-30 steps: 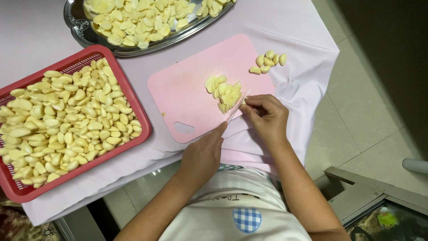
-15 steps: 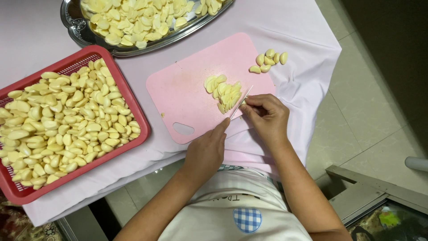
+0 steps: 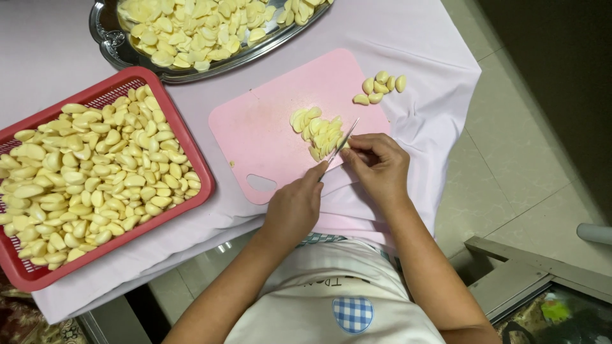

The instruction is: Slicing peeled garlic cloves into thin slices using a knife on a cutting board.

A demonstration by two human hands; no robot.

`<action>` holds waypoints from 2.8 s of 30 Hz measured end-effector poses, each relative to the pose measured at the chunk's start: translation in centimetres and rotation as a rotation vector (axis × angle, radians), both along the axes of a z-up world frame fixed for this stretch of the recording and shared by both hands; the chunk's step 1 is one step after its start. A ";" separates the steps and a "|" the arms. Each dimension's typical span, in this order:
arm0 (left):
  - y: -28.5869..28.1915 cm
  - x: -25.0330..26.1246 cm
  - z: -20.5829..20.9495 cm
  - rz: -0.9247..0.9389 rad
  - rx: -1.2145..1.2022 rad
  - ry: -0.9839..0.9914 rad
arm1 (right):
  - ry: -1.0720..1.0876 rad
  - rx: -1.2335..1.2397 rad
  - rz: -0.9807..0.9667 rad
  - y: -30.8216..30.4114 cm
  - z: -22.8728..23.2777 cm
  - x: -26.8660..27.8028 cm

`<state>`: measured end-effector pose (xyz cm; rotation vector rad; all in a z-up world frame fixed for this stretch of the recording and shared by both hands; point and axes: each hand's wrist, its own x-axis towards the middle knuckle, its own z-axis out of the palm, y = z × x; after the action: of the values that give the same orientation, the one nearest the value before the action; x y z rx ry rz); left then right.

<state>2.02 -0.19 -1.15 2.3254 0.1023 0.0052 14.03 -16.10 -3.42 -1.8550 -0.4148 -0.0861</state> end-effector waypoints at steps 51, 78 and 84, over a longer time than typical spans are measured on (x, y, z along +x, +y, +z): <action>-1.3 0.1 0.0 -0.009 0.240 -0.070 | -0.069 -0.020 0.041 -0.4 -0.2 -0.1; 0.5 -2.4 1.3 -0.056 0.092 -0.009 | 0.025 -0.030 -0.033 -0.2 -0.3 -0.1; 0.4 -2.1 1.3 -0.060 0.087 0.003 | 0.038 -0.042 -0.030 0.0 0.0 -0.1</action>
<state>-0.10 0.25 0.18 2.4142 0.0347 -0.0243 13.92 -16.12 -3.46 -1.9020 -0.3644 -0.0624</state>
